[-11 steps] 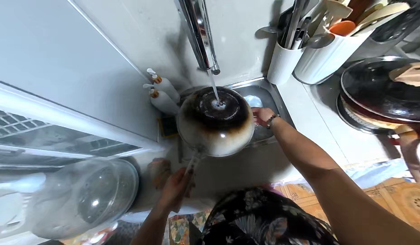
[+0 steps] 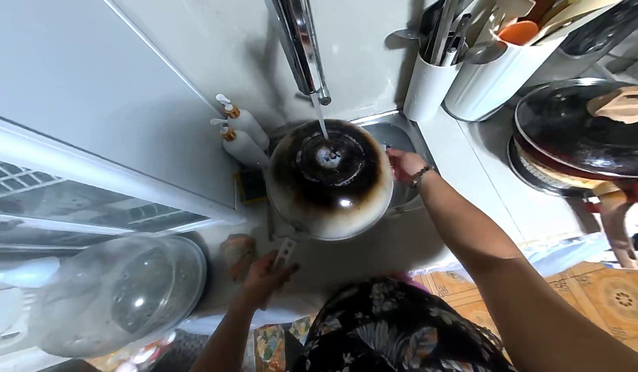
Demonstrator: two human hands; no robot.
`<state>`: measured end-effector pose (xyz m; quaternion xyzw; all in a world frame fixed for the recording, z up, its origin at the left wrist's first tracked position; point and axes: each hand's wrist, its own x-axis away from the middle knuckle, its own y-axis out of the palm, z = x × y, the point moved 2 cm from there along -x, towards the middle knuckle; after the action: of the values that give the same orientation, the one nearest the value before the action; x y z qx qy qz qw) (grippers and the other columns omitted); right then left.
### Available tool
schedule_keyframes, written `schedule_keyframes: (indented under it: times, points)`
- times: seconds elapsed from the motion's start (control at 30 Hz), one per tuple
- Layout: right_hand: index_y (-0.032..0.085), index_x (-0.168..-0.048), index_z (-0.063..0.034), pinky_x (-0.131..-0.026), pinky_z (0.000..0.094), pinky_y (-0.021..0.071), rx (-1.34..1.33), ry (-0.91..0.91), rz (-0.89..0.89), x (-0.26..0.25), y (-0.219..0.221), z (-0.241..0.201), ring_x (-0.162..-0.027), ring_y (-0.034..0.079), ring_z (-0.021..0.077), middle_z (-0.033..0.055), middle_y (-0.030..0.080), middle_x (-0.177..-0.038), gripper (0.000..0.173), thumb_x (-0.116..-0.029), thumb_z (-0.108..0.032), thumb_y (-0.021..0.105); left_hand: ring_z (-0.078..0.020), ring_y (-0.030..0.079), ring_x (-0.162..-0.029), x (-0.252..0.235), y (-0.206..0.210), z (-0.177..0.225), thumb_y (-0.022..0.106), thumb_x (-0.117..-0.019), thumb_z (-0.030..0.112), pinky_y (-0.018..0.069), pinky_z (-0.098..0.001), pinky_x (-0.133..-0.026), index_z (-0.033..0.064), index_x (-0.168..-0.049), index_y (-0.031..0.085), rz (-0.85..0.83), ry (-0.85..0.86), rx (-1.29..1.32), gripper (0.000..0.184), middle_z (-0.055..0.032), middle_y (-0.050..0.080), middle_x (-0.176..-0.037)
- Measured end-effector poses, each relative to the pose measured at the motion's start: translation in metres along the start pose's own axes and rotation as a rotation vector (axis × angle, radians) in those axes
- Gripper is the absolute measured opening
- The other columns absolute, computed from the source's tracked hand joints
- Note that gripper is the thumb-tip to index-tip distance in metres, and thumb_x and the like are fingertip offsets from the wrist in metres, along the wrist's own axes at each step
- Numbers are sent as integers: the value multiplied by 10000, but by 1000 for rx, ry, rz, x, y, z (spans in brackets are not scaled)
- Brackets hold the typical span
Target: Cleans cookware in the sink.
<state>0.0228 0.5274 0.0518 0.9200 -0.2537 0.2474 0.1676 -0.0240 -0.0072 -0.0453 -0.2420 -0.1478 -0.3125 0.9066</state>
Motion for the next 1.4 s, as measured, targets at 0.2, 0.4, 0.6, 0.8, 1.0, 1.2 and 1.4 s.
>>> schedule_keyframes:
  times: [0.2,0.4,0.6,0.8,1.0,1.2,1.4]
  points:
    - [674,-1104,-85,-707,364,577,-136,-154,193,14,-20,-45,-799,676,149,41,705,-918,273,-1056,-290,500,-162,676,-672,-70,27,36,797,-866,438,595,-373,-568,204,-1188,686,12,101,-172,413,-24,712,-889]
    - [684,-1179,-120,-823,406,578,-85,-305,444,40,-45,-105,-957,682,164,36,707,-1049,303,-1051,-345,528,-148,684,-721,-142,68,126,712,-899,517,609,-409,-666,198,-1158,684,10,226,-417,412,-27,705,-895]
    - [687,-1144,-103,-828,386,559,-46,-457,628,73,-43,-139,-962,667,142,36,691,-1035,278,-1055,-327,548,-220,663,-796,-164,103,233,757,-909,196,567,-443,-785,-67,-1086,660,-41,298,-157,331,-173,688,-917]
    - [670,-1053,-114,-780,330,556,-54,-599,712,98,-37,-159,-872,659,88,-3,663,-933,257,-1078,-315,512,-118,641,-799,-198,116,287,753,-904,126,558,-340,-810,-58,-1131,644,-163,281,-36,312,-100,688,-929]
    - [666,-1041,-75,-800,327,607,-167,-803,685,115,-39,-177,-889,708,109,12,710,-927,208,-1078,-216,518,-109,699,-863,-213,131,333,769,-796,-33,597,-322,-836,-30,-1080,671,-249,489,111,300,-77,726,-995]
    - [646,-1155,-62,-859,396,623,-230,-838,623,116,-73,-180,-972,728,171,46,735,-1013,233,-1070,-246,532,-123,621,-758,-216,126,301,734,-944,216,539,-353,-796,-37,-1141,655,-429,125,-306,330,-79,681,-858]
    - [638,-1201,-81,-854,413,612,-257,-777,614,97,-85,-146,-975,717,172,35,726,-1036,281,-1083,-280,478,-193,655,-887,-214,123,309,772,-914,323,515,-433,-916,-42,-1142,669,-465,-41,-570,442,-120,707,-959]
